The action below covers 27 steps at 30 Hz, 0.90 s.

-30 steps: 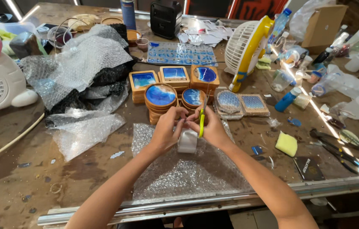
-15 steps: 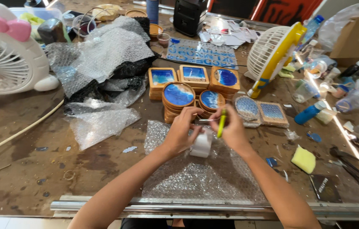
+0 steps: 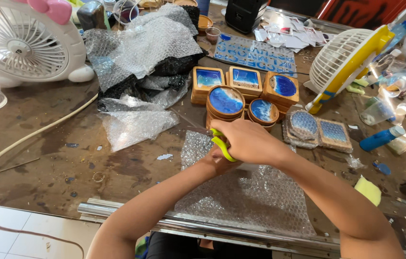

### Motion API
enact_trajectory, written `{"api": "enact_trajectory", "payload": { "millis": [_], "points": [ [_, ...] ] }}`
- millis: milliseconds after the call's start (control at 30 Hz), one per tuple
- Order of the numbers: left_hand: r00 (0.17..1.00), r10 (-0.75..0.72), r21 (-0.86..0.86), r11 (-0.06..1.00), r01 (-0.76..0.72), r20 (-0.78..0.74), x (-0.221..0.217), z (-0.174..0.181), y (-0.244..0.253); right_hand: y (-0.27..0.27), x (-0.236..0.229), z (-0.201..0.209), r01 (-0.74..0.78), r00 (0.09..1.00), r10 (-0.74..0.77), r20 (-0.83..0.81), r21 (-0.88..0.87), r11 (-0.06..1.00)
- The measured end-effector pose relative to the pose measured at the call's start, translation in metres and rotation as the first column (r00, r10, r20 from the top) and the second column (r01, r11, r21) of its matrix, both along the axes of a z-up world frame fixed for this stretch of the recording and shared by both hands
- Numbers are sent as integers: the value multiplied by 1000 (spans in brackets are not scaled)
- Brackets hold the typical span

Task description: The person places circular wooden items into bubble wrap sleeves and seals them using clear tape and scissors.

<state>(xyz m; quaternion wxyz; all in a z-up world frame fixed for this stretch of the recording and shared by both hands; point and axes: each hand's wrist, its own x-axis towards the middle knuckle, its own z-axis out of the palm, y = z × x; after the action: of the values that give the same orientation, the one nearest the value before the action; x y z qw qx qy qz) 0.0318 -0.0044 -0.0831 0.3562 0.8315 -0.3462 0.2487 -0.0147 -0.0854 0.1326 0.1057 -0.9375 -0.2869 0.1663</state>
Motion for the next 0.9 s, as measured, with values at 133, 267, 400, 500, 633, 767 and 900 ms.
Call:
{"api": "enact_trajectory", "payload": {
  "millis": [133, 267, 400, 500, 633, 767, 900],
  "points": [
    [999, 36, 2, 999, -36, 32, 2, 1, 7, 8, 5, -10, -50, 997, 58, 59, -133, 990],
    [997, 58, -6, 998, -58, 50, 1, -3, 5, 9, 11, -34, -33, 990, 60, 128, -210, 977],
    [995, 79, -4, 997, -79, 67, 1, -9, 7, 12, 11, -49, 14, 990, 24, 141, -263, 965],
    [992, 94, 0, 996, -94, 83, 5, -21, 16, 9, 6, -44, 8, 993, 17, 113, -216, 976],
    [988, 113, 0, 993, -114, 106, 16, -59, 44, 3, 7, -40, 2, 998, 8, 57, -175, 985],
    [982, 136, 1, 991, -137, 130, 0, -16, 7, 1, 8, -40, -14, 998, 22, 67, -121, 993],
    [975, 157, 3, 987, -159, 158, 0, -5, -2, -6, 1, -35, 15, 972, -2, 234, -52, 999]
  ]
}}
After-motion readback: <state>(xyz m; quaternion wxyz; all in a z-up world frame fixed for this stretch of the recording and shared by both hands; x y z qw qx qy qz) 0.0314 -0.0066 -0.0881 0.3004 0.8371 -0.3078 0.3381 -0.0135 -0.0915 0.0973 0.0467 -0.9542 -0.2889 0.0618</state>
